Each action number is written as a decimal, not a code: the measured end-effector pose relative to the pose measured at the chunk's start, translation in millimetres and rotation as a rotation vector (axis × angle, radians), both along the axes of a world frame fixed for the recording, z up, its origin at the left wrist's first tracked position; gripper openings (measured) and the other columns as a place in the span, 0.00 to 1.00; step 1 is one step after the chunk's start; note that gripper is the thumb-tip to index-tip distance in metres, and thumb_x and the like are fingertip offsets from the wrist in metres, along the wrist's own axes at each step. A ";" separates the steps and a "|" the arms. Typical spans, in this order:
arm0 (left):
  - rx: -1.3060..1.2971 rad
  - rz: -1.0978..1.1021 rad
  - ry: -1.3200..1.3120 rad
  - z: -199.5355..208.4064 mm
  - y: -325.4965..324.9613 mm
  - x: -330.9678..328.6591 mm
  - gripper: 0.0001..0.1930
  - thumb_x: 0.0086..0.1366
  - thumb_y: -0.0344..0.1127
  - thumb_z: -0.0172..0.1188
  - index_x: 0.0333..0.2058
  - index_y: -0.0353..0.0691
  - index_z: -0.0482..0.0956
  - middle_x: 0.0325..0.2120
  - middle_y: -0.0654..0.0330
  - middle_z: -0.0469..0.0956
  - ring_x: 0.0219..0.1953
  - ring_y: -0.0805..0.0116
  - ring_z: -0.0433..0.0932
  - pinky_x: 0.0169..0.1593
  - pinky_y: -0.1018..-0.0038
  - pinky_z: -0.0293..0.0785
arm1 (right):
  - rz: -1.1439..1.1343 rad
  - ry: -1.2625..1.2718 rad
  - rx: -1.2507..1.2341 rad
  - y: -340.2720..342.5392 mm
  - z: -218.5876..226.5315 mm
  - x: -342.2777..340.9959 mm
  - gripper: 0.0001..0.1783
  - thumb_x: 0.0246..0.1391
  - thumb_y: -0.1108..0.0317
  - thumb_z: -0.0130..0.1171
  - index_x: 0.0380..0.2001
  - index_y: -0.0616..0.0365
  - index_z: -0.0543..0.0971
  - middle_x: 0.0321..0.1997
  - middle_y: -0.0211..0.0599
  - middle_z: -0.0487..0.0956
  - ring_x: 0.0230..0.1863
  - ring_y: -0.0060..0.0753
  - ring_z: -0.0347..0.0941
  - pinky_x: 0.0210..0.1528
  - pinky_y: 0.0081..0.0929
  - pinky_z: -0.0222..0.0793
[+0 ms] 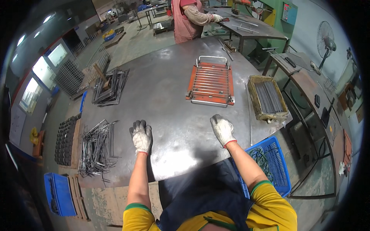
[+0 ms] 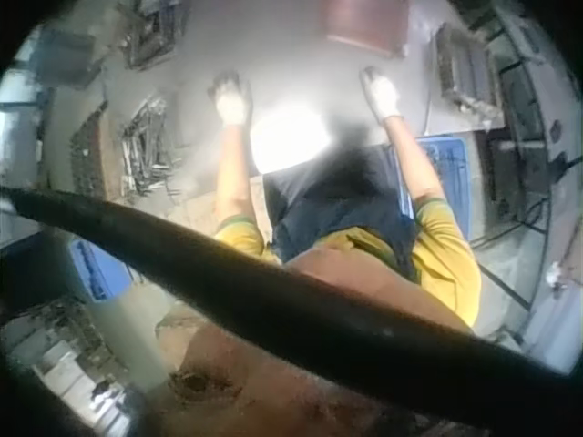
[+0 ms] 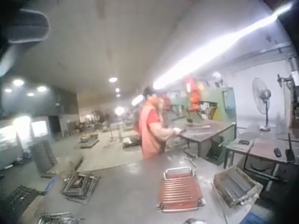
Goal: The person assembles metal frames by inserting metal rods into slots on an orange jig. They repeatedly pick up rods from a pile, place them into the jig, and adjust them to fit. The person works at a metal table in a workshop environment.
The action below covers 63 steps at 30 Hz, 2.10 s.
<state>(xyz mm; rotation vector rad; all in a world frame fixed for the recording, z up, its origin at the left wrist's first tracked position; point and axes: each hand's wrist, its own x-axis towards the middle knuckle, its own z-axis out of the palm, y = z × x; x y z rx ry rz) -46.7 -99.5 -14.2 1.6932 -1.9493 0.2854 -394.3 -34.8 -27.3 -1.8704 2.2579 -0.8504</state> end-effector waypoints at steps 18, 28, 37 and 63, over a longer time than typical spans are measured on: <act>-0.048 -0.011 -0.001 -7.7 -0.7 4.6 0.14 0.62 0.40 0.52 0.42 0.39 0.76 0.40 0.55 0.73 0.49 0.58 0.69 0.54 0.58 0.60 | 0.023 -0.065 -0.105 2.2 -2.1 5.2 0.15 0.61 0.55 0.49 0.36 0.54 0.78 0.36 0.45 0.81 0.37 0.53 0.78 0.40 0.46 0.72; 0.004 -0.048 0.026 1.0 5.6 -0.2 0.14 0.62 0.38 0.53 0.43 0.38 0.77 0.43 0.54 0.75 0.50 0.55 0.70 0.53 0.58 0.63 | 0.077 -0.047 -0.070 5.2 -2.1 2.4 0.15 0.62 0.56 0.47 0.38 0.54 0.77 0.38 0.45 0.79 0.41 0.51 0.76 0.42 0.45 0.71; -0.048 -0.075 0.000 -1.9 5.3 -0.5 0.11 0.61 0.37 0.52 0.39 0.39 0.76 0.38 0.56 0.74 0.47 0.57 0.70 0.51 0.61 0.62 | 0.050 -0.115 0.018 5.4 1.2 3.9 0.17 0.63 0.53 0.46 0.42 0.53 0.77 0.43 0.44 0.79 0.43 0.50 0.77 0.44 0.46 0.70; -0.025 -0.080 0.019 0.3 4.0 -1.2 0.12 0.63 0.37 0.51 0.41 0.37 0.76 0.40 0.54 0.75 0.47 0.54 0.72 0.51 0.60 0.65 | 0.078 -0.104 -0.054 4.4 -8.3 -0.5 0.18 0.63 0.53 0.45 0.42 0.54 0.76 0.41 0.44 0.79 0.43 0.49 0.76 0.46 0.44 0.70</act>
